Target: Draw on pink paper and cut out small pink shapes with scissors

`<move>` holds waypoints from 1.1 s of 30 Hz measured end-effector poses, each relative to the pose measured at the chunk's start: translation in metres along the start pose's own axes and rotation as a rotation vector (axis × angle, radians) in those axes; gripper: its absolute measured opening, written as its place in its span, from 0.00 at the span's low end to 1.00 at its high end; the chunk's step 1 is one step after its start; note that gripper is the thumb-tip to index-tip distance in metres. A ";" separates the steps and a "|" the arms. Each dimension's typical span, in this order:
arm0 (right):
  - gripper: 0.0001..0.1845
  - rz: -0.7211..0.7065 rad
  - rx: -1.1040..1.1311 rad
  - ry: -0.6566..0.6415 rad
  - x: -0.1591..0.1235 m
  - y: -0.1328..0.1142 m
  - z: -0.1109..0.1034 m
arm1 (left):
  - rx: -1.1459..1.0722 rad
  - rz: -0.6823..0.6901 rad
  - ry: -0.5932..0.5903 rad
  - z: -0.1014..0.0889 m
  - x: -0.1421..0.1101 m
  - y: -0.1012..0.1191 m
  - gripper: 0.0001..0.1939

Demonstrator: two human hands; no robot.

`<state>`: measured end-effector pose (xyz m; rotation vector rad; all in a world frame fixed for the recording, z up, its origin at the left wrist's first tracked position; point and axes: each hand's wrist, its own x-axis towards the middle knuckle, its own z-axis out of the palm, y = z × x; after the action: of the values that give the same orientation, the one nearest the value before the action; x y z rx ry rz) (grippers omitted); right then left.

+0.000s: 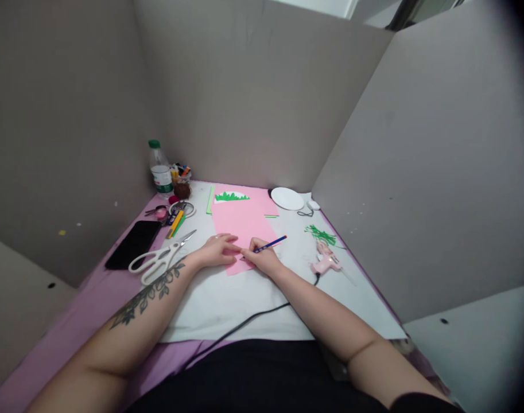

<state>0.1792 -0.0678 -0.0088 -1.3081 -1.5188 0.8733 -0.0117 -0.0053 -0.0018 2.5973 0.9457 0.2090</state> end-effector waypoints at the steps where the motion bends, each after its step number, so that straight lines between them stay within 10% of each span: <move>1: 0.15 0.000 -0.004 -0.004 0.000 0.000 0.000 | -0.001 0.002 0.002 0.000 0.000 0.000 0.21; 33: 0.13 0.099 0.131 -0.103 0.002 0.003 -0.003 | 0.002 -0.009 0.001 0.001 0.000 -0.001 0.21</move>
<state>0.1831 -0.0653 -0.0106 -1.2681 -1.4595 1.1002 -0.0121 -0.0046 -0.0027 2.5946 0.9581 0.2072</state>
